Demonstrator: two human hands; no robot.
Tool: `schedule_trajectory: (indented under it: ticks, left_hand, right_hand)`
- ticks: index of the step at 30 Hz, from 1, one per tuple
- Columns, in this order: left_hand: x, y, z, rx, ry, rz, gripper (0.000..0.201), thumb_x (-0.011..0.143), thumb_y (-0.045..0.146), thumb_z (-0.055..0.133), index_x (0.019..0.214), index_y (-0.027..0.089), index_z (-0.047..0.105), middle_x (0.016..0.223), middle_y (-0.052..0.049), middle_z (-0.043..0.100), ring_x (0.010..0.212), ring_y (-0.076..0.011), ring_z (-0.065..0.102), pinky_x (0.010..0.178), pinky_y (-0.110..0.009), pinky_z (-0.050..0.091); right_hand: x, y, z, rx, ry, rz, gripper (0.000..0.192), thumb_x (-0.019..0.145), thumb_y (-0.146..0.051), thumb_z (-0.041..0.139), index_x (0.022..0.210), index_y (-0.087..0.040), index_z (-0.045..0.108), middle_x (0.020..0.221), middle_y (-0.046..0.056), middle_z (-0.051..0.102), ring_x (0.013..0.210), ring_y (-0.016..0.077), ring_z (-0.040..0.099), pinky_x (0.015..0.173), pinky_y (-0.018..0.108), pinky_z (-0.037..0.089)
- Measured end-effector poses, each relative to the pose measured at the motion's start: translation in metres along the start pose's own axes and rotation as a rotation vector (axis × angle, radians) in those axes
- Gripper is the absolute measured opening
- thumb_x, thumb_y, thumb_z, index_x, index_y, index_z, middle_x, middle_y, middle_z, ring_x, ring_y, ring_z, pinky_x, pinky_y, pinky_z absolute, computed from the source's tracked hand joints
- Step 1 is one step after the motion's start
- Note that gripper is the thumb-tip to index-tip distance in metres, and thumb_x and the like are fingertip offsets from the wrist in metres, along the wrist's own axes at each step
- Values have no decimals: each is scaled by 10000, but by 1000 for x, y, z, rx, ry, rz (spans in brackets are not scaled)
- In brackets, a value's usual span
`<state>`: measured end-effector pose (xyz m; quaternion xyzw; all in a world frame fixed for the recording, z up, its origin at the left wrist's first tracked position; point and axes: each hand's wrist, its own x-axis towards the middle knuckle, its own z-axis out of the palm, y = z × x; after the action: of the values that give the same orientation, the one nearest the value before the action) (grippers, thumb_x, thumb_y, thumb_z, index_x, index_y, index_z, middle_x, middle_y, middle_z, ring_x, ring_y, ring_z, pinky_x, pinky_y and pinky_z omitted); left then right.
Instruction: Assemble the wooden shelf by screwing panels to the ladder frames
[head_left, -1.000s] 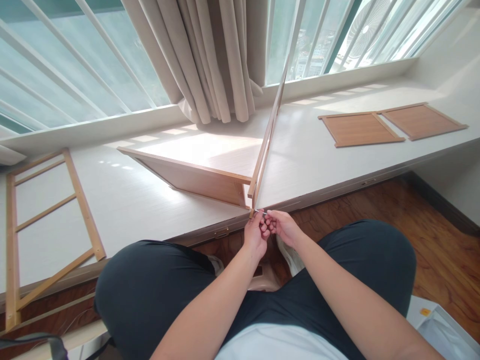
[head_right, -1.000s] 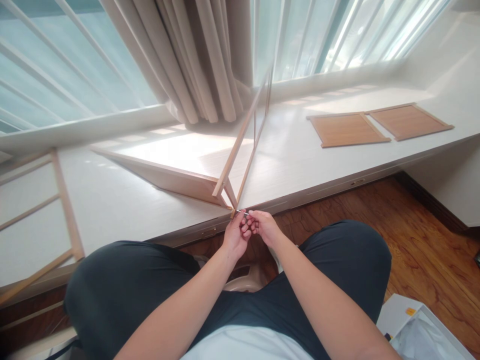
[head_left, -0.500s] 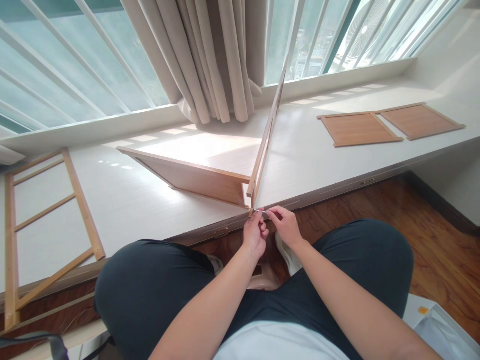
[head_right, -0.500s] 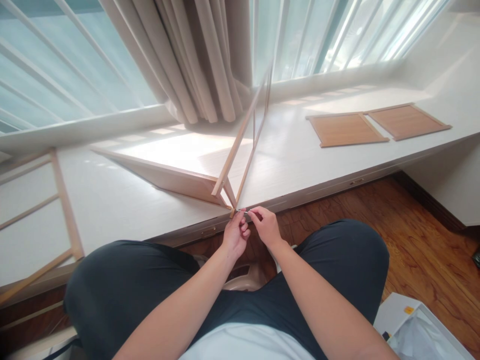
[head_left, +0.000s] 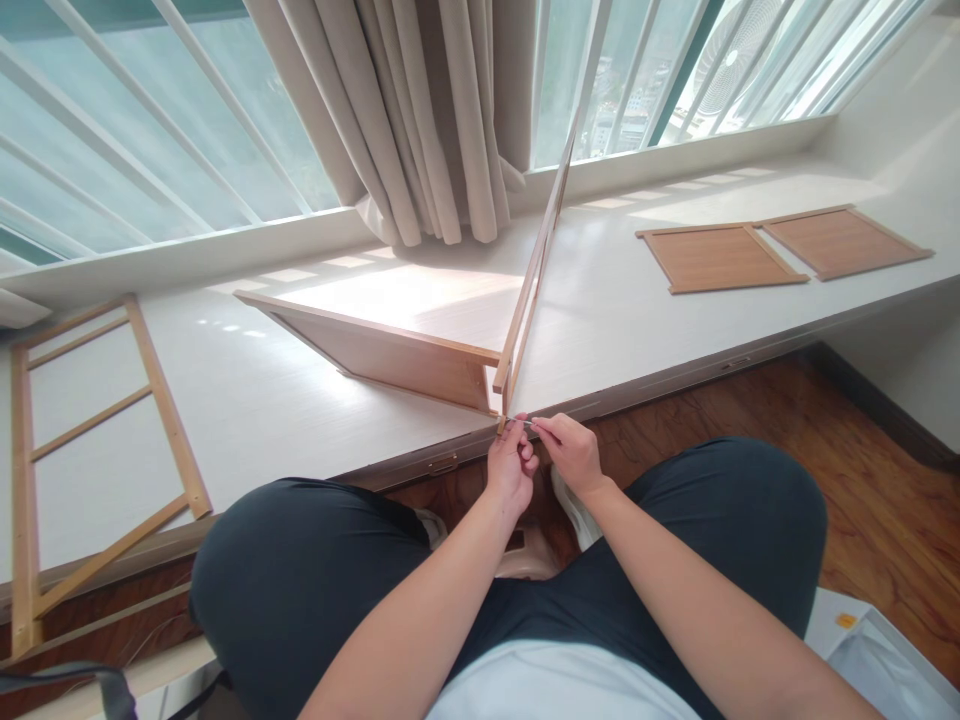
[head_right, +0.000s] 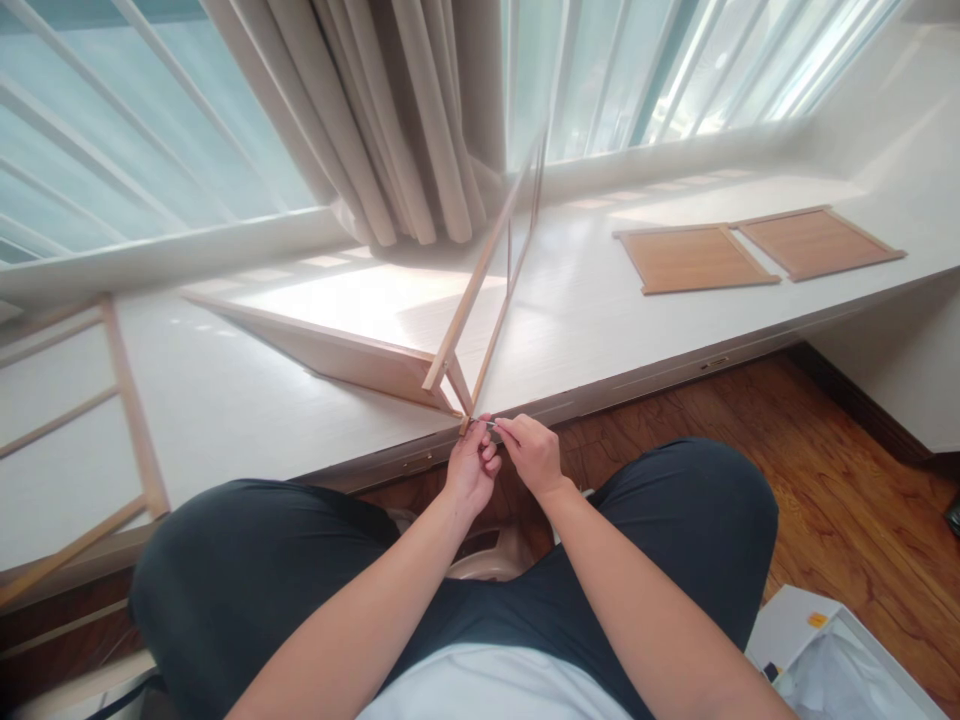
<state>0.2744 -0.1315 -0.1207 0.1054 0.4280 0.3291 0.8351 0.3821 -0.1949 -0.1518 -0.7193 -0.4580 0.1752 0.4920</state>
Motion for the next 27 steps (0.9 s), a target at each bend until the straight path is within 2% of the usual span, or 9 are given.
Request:
schedule_trajectory:
  ticks: [5, 7, 9, 13, 17, 21, 27]
  left_hand:
    - [-1, 1, 1, -6, 18, 3, 488, 657, 334, 935, 1025, 149, 674, 637, 97, 444, 455, 10, 347, 415, -125, 217]
    - [-1, 1, 0, -8, 26, 1, 490, 654, 329, 938, 1024, 142, 676, 637, 95, 448, 453, 9, 349, 413, -126, 220]
    - [-1, 1, 0, -9, 40, 0, 497, 646, 325, 943, 1021, 138, 676, 627, 98, 445, 448, 8, 348, 407, -127, 219]
    - [0, 1, -1, -15, 55, 7, 490, 618, 324, 954, 962, 132, 662, 603, 98, 453, 437, 2, 352, 391, -127, 214]
    - [0, 2, 0, -19, 51, 12, 473, 604, 320, 962, 893, 129, 639, 585, 93, 461, 437, -2, 371, 385, -125, 209]
    - [1, 2, 0, -21, 53, 13, 480, 599, 320, 966, 898, 125, 644, 583, 94, 462, 441, -4, 374, 384, -126, 217]
    - [1, 1, -2, -23, 52, 13, 489, 603, 311, 961, 945, 120, 668, 590, 95, 462, 443, 1, 354, 386, -126, 221]
  right_hand:
    - [0, -2, 1, 108, 8, 94, 321, 930, -532, 677, 952, -246, 820, 863, 89, 720, 814, 200, 609, 875, 342, 504]
    - [1, -4, 4, 189, 12, 168, 330, 881, -552, 718, 909, -235, 805, 857, 82, 711, 798, 197, 600, 831, 331, 516]
    - [3, -6, 8, 297, -11, 272, 355, 841, -569, 740, 858, -216, 768, 809, 66, 697, 731, 182, 591, 717, 305, 515]
    - [8, -12, 14, 572, -171, 529, 433, 808, -610, 710, 783, -182, 656, 633, 27, 625, 502, 129, 518, 467, 243, 396]
    - [12, -15, 13, 780, -315, 706, 414, 761, -562, 728, 771, -158, 635, 638, 62, 660, 512, 137, 586, 445, 215, 388]
    - [13, -14, 13, 874, -323, 775, 395, 762, -529, 752, 791, -151, 641, 646, 60, 676, 514, 126, 597, 442, 198, 376]
    - [9, -10, 14, 869, -266, 764, 406, 765, -524, 795, 788, -145, 654, 628, 37, 663, 488, 95, 564, 431, 174, 349]
